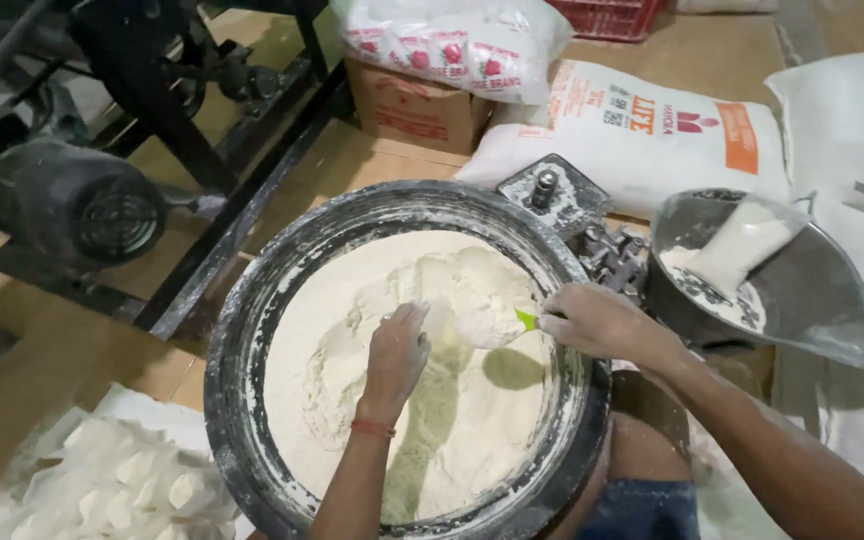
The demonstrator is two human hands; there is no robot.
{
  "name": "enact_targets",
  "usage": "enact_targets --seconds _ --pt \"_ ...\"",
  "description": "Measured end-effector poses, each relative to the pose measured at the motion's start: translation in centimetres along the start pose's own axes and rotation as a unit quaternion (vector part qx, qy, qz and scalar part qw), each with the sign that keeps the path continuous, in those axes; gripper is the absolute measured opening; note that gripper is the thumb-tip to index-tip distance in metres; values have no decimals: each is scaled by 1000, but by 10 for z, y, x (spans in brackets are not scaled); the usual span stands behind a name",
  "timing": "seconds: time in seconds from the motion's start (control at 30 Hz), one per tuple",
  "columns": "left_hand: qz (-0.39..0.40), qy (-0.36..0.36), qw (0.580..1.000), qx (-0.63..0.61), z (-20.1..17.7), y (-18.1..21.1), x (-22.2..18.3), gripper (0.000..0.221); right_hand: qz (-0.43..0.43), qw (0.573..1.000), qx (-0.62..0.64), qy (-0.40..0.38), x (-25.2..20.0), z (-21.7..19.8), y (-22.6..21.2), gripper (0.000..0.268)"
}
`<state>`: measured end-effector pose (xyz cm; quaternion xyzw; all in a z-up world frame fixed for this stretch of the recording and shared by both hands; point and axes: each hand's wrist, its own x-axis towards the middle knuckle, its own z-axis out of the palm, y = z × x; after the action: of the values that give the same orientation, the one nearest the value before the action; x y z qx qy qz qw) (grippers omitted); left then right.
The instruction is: Manually filling small plastic bags with white powder from a large basin and stacking the filled bags.
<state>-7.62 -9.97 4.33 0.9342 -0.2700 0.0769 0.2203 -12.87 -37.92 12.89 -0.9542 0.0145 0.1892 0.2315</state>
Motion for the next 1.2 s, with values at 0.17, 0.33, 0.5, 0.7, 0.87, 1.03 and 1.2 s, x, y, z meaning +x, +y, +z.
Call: enact_targets --seconds 0.17,0.33,0.5,0.7,0.87,1.03,1.2 --pt "-8 -38 999 -9 -5 14 -1 50 43 999 -17 -11 10 16 -7 37" --pt "4 3 997 -75 -28 38 -3 42 57 995 -82 8 8 20 -32 37" --pt "-32 26 991 -128 -16 32 -6 63 86 988 -130 18 22 26 -50 35" --pt "-149 19 977 -149 -6 -2 -2 52 54 982 -180 28 30 10 -71 34" --pt "-151 10 973 -172 -24 -5 -4 45 61 989 -133 14 22 7 -98 34" --pt "-145 -3 968 -206 -16 -3 -4 51 31 984 -173 10 67 52 -69 28" --pt "-154 -15 963 -219 -24 6 -6 49 -12 980 -199 20 34 24 -123 22"
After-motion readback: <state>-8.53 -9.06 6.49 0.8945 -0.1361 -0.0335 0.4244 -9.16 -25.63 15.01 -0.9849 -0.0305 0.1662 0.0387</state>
